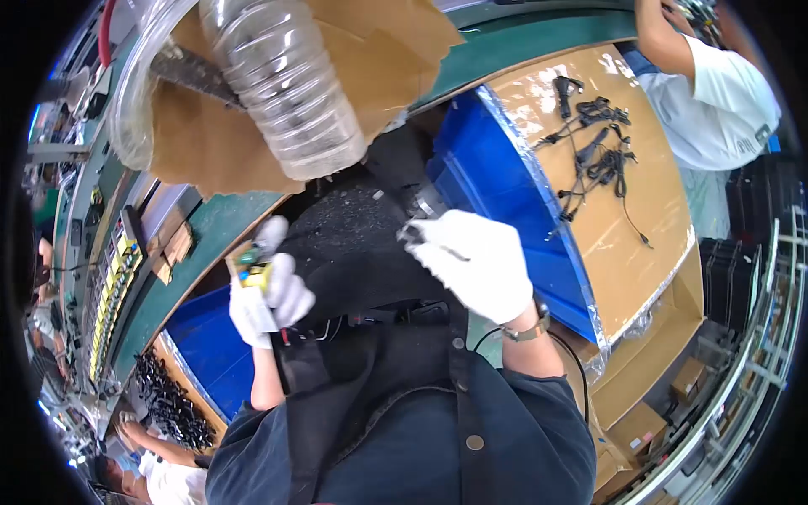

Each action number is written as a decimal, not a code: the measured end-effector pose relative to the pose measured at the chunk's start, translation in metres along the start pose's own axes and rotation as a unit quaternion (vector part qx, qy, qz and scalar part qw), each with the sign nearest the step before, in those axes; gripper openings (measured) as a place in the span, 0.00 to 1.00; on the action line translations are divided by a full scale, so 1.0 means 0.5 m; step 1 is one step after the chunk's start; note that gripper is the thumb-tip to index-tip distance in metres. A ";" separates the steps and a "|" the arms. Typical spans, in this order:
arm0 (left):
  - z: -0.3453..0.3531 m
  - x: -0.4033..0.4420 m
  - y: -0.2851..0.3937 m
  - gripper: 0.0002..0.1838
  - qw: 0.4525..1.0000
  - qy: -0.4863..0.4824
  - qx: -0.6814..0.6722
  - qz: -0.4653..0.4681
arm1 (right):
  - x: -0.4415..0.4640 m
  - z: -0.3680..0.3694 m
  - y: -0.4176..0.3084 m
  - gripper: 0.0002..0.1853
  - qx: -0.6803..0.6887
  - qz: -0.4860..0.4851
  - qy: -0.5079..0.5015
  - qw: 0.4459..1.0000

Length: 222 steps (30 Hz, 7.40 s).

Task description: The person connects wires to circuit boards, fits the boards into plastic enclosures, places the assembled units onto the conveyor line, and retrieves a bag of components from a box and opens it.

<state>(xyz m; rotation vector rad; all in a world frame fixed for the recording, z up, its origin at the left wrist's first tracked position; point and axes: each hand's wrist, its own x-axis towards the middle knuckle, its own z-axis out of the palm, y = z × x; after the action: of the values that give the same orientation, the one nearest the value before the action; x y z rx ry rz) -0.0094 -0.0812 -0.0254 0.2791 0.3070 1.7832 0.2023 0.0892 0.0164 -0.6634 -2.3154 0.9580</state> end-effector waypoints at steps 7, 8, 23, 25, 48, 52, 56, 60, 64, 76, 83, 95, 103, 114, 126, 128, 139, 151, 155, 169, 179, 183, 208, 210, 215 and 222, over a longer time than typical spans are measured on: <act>0.047 0.006 -0.043 0.38 0.978 0.088 -0.090 -0.167 | 0.013 0.078 -0.035 0.11 -0.027 -0.104 -0.056 0.993; 0.046 0.005 -0.046 0.37 0.975 0.081 -0.106 -0.175 | 0.016 0.081 -0.039 0.11 -0.027 -0.095 -0.057 0.993; 0.043 0.004 -0.048 0.40 0.969 0.068 -0.105 -0.211 | 0.024 0.088 -0.039 0.13 -0.047 -0.134 -0.082 0.986; 0.047 0.003 -0.052 0.32 0.967 0.110 -0.111 -0.201 | 0.023 0.089 -0.044 0.13 -0.044 -0.132 -0.076 0.987; 0.015 0.054 -0.032 0.33 0.932 0.065 0.323 -0.152 | 0.033 0.122 0.022 0.12 -0.044 -0.070 -0.070 0.994; 0.040 0.085 -0.030 0.28 0.941 0.084 0.300 -0.135 | 0.034 0.111 0.041 0.14 0.120 -0.119 0.146 0.975; 0.058 0.110 -0.036 0.23 0.938 0.129 0.301 -0.109 | 0.017 0.080 0.006 0.16 0.285 0.020 0.134 0.949; 0.070 0.123 -0.034 0.19 0.903 0.184 0.380 -0.083 | 0.047 0.072 -0.016 0.13 0.157 0.001 0.159 0.975; 0.070 0.132 -0.034 0.17 0.880 0.199 0.422 -0.092 | 0.077 0.076 -0.029 0.10 -0.017 -0.021 0.190 0.981; 0.071 0.134 -0.035 0.15 0.881 0.196 0.424 -0.067 | 0.097 0.081 -0.034 0.10 -0.064 -0.039 0.174 0.982; 0.076 0.138 -0.037 0.16 0.871 0.197 0.447 -0.048 | 0.106 0.087 -0.032 0.09 -0.069 -0.034 0.163 0.984; 0.086 0.148 -0.033 0.16 0.868 0.209 0.446 -0.066 | 0.123 0.084 -0.020 0.08 -0.011 -0.044 0.156 0.987; 0.090 0.142 -0.032 0.19 0.879 0.200 0.424 -0.089 | 0.110 0.086 -0.010 0.08 0.058 0.004 0.175 0.983; 0.081 0.139 -0.046 0.24 0.830 0.214 0.514 -0.031 | 0.120 0.087 -0.020 0.07 0.018 0.015 0.141 0.990; 0.082 0.135 -0.042 0.28 0.845 0.220 0.483 -0.067 | 0.126 0.093 -0.021 0.07 0.017 -0.007 0.139 0.990; 0.088 0.132 -0.040 0.29 0.856 0.214 0.465 -0.074 | 0.123 0.092 -0.016 0.07 0.028 -0.029 0.162 0.986; 0.153 0.030 0.079 0.37 0.906 0.107 0.405 -0.057 | 0.069 0.058 0.023 0.06 0.021 0.056 0.220 0.974; 0.256 0.044 0.418 0.21 0.360 0.243 0.826 0.359 | 0.030 0.083 0.028 0.06 0.025 0.106 0.227 0.968; 0.124 0.170 0.608 0.17 0.170 0.256 0.893 0.328 | 0.021 0.070 0.027 0.06 0.005 0.123 0.198 0.972; -0.346 0.381 1.040 0.17 0.226 0.308 0.923 -0.046 | 0.025 0.054 0.016 0.08 -0.070 0.054 0.167 0.982; -0.013 0.457 0.491 0.20 0.537 0.166 0.827 0.019 | 0.002 0.050 0.021 0.11 0.022 0.032 0.096 0.995; -0.016 0.403 0.463 0.20 0.628 0.189 0.755 0.009 | -0.006 -0.026 0.041 0.13 -0.185 0.032 0.165 0.968; -0.237 0.482 0.641 0.26 0.777 0.196 0.594 -0.073 | -0.084 -0.226 0.198 0.06 -0.322 0.109 -0.047 0.939; -0.244 0.475 0.643 0.26 0.793 0.187 0.578 -0.056 | -0.076 -0.229 0.192 0.06 -0.311 0.116 -0.057 0.941; -0.248 0.448 0.656 0.25 0.826 0.166 0.539 -0.010 | -0.062 -0.226 0.194 0.07 -0.285 0.145 -0.088 0.943; -0.222 0.410 0.630 0.25 0.846 0.176 0.502 -0.044 | -0.056 -0.253 0.202 0.10 -0.265 0.020 0.308 0.914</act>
<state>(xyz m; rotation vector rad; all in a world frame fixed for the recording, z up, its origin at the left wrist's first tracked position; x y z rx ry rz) -0.3810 0.0419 -0.0129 0.6536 1.5053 1.4264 0.3272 0.1957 0.0091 -1.0514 -1.9655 0.0669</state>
